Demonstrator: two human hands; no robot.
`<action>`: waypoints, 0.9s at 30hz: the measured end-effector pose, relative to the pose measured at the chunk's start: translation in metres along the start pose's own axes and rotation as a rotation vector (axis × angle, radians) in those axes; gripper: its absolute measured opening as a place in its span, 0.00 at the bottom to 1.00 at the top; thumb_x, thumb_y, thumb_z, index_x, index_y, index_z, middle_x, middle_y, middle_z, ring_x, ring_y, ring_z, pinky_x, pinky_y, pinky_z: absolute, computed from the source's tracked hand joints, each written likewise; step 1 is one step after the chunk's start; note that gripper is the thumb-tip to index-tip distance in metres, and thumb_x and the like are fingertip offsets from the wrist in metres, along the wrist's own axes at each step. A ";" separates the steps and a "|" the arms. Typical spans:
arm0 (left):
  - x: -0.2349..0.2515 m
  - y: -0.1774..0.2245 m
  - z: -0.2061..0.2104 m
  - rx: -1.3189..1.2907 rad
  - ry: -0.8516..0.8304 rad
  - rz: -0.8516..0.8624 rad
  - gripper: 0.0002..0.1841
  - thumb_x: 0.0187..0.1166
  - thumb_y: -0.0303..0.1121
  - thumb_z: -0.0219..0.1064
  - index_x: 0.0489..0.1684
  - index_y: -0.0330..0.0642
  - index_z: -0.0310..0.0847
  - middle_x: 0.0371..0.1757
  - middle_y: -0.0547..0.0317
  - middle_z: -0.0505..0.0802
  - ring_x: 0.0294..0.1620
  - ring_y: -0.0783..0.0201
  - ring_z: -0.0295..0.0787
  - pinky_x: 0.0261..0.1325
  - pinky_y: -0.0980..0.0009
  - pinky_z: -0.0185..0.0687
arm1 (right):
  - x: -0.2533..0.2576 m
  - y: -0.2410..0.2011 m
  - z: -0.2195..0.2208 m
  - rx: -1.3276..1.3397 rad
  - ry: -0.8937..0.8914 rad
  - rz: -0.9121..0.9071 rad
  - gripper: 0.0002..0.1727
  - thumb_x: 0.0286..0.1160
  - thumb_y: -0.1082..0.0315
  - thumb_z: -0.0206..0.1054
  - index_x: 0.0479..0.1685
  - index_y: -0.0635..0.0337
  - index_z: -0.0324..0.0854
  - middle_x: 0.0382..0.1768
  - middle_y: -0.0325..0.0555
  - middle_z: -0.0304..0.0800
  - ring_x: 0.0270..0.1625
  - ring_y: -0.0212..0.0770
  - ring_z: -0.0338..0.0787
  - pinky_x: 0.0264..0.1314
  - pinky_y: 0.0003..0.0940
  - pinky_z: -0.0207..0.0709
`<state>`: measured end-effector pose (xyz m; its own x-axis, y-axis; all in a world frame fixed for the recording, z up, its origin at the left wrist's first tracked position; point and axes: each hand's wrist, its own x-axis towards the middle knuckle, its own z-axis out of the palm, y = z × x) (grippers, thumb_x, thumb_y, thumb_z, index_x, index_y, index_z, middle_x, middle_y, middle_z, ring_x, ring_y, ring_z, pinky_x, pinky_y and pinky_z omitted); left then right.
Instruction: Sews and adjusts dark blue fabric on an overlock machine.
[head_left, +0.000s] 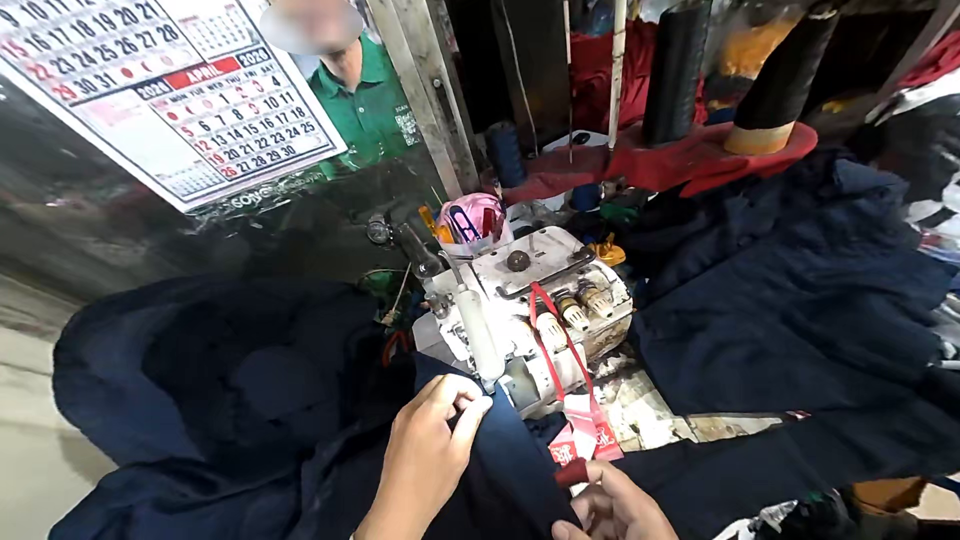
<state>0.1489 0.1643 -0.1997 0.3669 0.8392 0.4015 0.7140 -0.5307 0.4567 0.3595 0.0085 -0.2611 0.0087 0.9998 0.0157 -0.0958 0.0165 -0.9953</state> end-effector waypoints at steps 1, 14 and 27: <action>-0.001 -0.001 0.003 0.034 0.031 0.023 0.09 0.79 0.48 0.70 0.42 0.56 0.90 0.39 0.76 0.91 0.38 0.80 0.86 0.41 0.79 0.86 | 0.003 -0.002 0.000 -0.009 0.002 0.004 0.23 0.74 0.68 0.77 0.66 0.58 0.75 0.36 0.44 0.93 0.25 0.43 0.91 0.21 0.41 0.89; -0.011 0.012 -0.006 0.262 -0.003 0.001 0.17 0.84 0.53 0.60 0.54 0.56 0.90 0.39 0.70 0.93 0.35 0.69 0.90 0.39 0.62 0.90 | 0.000 -0.009 0.001 -0.039 0.078 0.051 0.22 0.68 0.67 0.81 0.61 0.56 0.81 0.32 0.42 0.94 0.24 0.43 0.93 0.22 0.41 0.91; -0.033 0.027 0.006 0.348 0.105 -0.088 0.19 0.83 0.54 0.59 0.53 0.56 0.91 0.50 0.68 0.96 0.54 0.63 0.92 0.56 0.57 0.88 | 0.009 0.003 -0.017 -0.120 -0.202 0.081 0.10 0.78 0.61 0.74 0.43 0.60 0.87 0.33 0.45 0.91 0.27 0.41 0.89 0.28 0.40 0.86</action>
<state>0.1599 0.1229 -0.2059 0.2446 0.8534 0.4602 0.9067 -0.3695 0.2032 0.3760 0.0178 -0.2657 -0.1945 0.9792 -0.0581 0.0305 -0.0532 -0.9981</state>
